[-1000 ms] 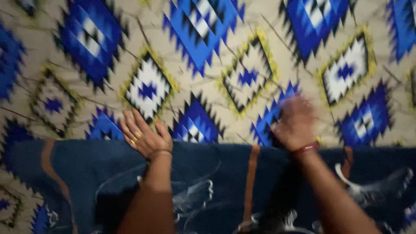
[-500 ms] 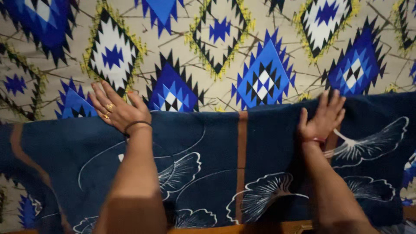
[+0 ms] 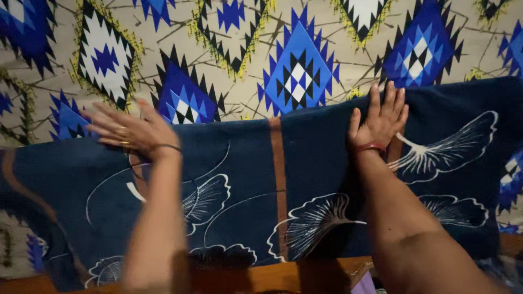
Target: The person repeatedly smooths and adjusts a dark blue patterned sheet on a wooden bed frame. They use both hands to press and align the fabric, occasionally lifting and repositioning sections to remove wrinkles. The task continues without visible completion of a final state.
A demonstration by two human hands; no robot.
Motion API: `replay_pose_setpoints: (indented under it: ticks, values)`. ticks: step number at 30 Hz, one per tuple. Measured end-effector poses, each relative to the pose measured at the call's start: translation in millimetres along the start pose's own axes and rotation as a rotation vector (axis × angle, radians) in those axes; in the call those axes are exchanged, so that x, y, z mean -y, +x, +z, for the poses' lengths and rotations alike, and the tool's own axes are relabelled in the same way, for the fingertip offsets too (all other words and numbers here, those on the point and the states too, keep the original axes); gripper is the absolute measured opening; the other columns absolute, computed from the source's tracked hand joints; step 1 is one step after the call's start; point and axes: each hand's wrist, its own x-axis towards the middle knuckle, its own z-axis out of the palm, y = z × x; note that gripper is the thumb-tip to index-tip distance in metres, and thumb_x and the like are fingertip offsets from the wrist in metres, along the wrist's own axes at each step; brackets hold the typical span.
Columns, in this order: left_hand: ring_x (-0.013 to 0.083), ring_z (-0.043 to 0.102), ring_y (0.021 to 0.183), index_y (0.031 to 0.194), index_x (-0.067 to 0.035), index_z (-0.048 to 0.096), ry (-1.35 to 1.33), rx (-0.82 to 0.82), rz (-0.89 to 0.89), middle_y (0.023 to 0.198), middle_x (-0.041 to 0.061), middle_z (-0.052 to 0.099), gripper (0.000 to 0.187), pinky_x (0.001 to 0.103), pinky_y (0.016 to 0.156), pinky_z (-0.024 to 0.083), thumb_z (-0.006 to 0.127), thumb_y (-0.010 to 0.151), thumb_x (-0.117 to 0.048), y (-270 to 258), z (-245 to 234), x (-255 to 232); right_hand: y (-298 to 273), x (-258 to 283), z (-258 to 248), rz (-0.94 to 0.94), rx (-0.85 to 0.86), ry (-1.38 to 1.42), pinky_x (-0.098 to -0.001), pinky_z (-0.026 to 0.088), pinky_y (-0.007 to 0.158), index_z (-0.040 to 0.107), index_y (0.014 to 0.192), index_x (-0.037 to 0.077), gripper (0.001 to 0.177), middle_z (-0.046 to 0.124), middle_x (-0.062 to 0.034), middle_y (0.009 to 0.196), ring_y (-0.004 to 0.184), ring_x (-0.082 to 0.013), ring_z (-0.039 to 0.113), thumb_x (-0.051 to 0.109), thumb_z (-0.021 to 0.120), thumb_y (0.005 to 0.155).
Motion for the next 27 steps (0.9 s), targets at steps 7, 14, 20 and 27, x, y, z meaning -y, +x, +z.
replay_pose_setpoints:
  ticks: [7, 14, 20, 27]
  values:
    - [0.0505, 0.004, 0.153, 0.158, 0.003, 0.021, -0.289, 0.517, 0.623, 0.166, 0.029, 0.011, 0.115, 0.064, 0.122, 0.003, 0.067, 0.081, -0.069, -185, -15, -136, 8, 2, 2, 0.025, -0.010, 0.024, -0.0622, 0.013, 0.125, 0.043, 0.162, 0.011, 0.071, 0.028, -0.0222, 0.171, 0.157, -0.0460, 0.019, 0.040, 0.061, 0.100]
    - [0.0540, -0.022, 0.150, 0.158, 0.003, -0.015, 0.078, 0.833, 0.088, 0.163, 0.038, -0.019, 0.168, 0.065, 0.119, -0.013, 0.080, 0.052, -0.086, -158, -14, -231, 6, -1, 8, 0.066, -0.034, 0.037, -0.0610, 0.012, 0.125, 0.047, 0.159, 0.015, 0.070, 0.029, -0.0191, 0.170, 0.158, -0.0428, 0.019, 0.042, 0.063, 0.096]
    - [0.0530, -0.025, 0.150, 0.158, -0.007, -0.024, 0.238, 0.872, -0.067, 0.163, 0.035, -0.025, 0.180, 0.066, 0.120, -0.009, 0.085, 0.038, -0.087, -147, -33, -269, 6, 4, 4, 0.094, 0.014, 0.065, -0.0614, 0.011, 0.123, 0.048, 0.157, 0.016, 0.071, 0.026, -0.0192, 0.169, 0.156, -0.0430, 0.017, 0.048, 0.063, 0.095]
    - [0.0525, -0.023, 0.151, 0.159, -0.011, -0.027, 0.342, 0.893, -0.119, 0.163, 0.033, -0.027, 0.183, 0.068, 0.122, -0.005, 0.085, 0.036, -0.088, -139, -24, -291, 49, 1, -29, -0.176, 0.210, 0.173, -0.0606, 0.007, 0.120, 0.045, 0.152, 0.014, 0.077, 0.021, -0.0253, 0.165, 0.152, -0.0455, 0.015, 0.056, 0.060, 0.090]
